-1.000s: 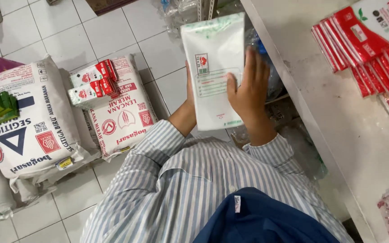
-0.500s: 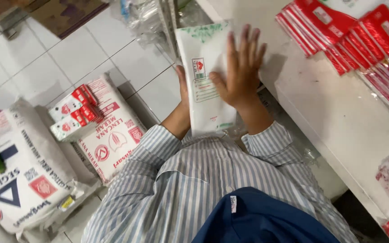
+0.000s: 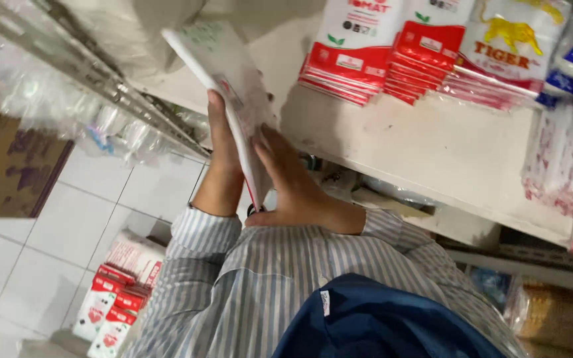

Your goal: The person picks up a package of plastic bags, turns it over, and places it on a stack of flour bags before picking up another package and returning it to the shelf.

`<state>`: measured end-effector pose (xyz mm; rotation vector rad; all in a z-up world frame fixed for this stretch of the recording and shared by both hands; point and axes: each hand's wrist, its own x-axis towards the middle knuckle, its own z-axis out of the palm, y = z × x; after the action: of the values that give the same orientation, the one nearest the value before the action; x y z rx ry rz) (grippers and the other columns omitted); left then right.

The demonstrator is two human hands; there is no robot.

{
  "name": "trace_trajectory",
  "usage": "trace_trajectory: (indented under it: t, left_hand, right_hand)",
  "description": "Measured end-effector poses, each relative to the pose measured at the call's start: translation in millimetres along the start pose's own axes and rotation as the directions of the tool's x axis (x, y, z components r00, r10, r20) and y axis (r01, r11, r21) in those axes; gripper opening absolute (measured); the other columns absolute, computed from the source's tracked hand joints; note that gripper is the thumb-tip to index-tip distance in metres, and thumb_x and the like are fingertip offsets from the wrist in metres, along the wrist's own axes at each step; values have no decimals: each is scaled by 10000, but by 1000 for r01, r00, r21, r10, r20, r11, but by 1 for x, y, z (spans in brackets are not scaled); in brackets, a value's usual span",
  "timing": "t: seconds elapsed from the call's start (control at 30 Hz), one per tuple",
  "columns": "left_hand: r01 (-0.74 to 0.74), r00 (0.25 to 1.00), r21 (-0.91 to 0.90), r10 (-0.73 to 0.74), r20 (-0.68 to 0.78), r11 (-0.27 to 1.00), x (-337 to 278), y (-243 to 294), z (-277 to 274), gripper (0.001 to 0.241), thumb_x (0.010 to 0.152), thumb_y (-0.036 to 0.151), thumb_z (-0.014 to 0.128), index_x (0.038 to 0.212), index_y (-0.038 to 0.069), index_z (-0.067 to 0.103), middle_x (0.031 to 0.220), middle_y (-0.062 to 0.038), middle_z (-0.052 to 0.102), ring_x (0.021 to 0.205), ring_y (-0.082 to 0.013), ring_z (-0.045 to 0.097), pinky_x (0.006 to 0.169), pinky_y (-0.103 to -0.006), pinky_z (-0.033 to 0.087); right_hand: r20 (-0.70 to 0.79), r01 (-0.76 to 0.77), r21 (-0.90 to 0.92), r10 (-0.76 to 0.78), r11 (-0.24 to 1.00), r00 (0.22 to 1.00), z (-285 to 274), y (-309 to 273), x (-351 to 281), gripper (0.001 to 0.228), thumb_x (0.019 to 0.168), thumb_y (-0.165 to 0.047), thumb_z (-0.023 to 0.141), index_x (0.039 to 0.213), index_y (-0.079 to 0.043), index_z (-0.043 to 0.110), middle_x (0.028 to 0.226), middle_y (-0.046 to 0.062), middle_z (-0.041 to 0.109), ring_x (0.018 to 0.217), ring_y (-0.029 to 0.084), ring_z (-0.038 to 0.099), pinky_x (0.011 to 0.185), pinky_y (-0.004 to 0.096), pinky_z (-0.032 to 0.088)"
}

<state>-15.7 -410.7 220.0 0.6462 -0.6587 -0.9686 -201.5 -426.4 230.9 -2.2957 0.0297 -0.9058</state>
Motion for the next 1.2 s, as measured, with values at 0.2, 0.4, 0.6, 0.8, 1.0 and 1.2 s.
trace_trajectory:
  t: [0.2, 0.4, 0.6, 0.8, 1.0, 1.2]
  left_hand:
    - [-158, 981, 413, 95, 169, 897, 90, 25, 33, 896, 992, 430, 685, 1613, 186, 88, 1537, -110, 300, 1194, -215, 506, 1015, -358, 494]
    - [-301, 898, 597, 10, 440, 744, 175, -12, 44, 816, 1070, 241, 750, 1698, 104, 247, 1739, -175, 281, 1546, -289, 402, 1275, -410, 382]
    - [-289, 899, 834, -166, 405, 470, 210, -95, 35, 813, 1062, 366, 699, 1637, 33, 230, 1692, -282, 215, 1594, -400, 137, 1289, -452, 170]
    - [-137, 885, 664, -211, 415, 735, 222, -103, 46, 874, 1032, 547, 557, 1639, 38, 189, 1682, -286, 222, 1572, -402, 300, 1257, -419, 332]
    - [-130, 848, 671, -269, 457, 730, 234, -65, 70, 900, 1042, 618, 446, 1655, 44, 124, 1689, -252, 295, 1574, -339, 274, 1266, -396, 263]
    - [-229, 841, 694, -220, 494, 683, 162, -24, 31, 742, 1117, 494, 423, 1649, 21, 213, 1729, -228, 256, 1625, -313, 197, 1311, -406, 169]
  right_hand:
    - [-142, -595, 426, 700, 682, 700, -1, 67, 13, 563, 988, -212, 648, 1510, -47, 514, 1320, 201, 710, 1027, 389, 748, 776, 416, 671]
    - [-162, -82, 967, 833, 240, 529, -63, 95, 21, 420, 917, -224, 676, 1286, -92, 525, 1164, 165, 704, 893, 346, 786, 588, 451, 638]
    - [76, -59, 997, 552, -48, 831, -76, 82, -14, 581, 963, -474, 582, 1181, 61, 647, 1076, 250, 769, 864, 343, 776, 685, 458, 635]
    - [-323, -394, 304, 483, 867, 814, -46, 111, -9, 282, 1020, -135, 629, 1232, 42, 688, 1202, 173, 711, 1085, 229, 661, 936, 364, 542]
    - [-299, -322, 727, 702, 607, 647, -73, 135, 25, 224, 1019, -145, 583, 1152, -14, 707, 1048, 86, 753, 906, 163, 732, 729, 309, 595]
    - [-105, -464, 604, 642, 648, 760, -53, 108, -12, 222, 1053, -145, 571, 1076, 32, 704, 948, 122, 759, 772, 178, 721, 669, 313, 599]
